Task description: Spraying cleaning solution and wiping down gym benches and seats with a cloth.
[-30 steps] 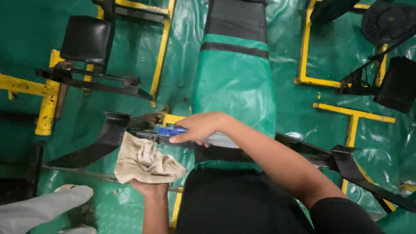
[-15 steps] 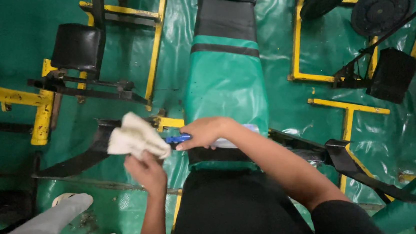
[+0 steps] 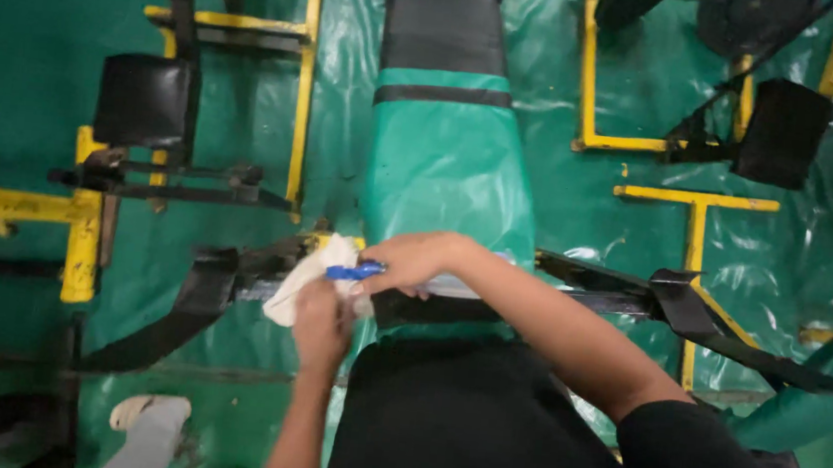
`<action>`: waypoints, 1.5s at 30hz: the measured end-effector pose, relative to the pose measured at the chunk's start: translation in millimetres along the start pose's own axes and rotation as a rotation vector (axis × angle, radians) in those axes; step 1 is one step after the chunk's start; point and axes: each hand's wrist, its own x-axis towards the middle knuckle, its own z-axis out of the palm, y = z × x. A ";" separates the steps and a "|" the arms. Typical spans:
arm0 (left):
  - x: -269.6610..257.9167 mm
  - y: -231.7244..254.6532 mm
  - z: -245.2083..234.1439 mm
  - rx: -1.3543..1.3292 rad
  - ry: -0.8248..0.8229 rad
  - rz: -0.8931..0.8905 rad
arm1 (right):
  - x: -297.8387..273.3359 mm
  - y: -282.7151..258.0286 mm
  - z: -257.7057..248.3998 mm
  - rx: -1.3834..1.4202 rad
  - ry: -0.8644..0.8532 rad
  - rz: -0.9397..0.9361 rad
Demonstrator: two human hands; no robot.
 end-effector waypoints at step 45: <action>-110.8 -108.5 -54.3 -2.060 0.641 -0.260 | -3.6 1.6 -4.8 0.016 -0.020 -0.042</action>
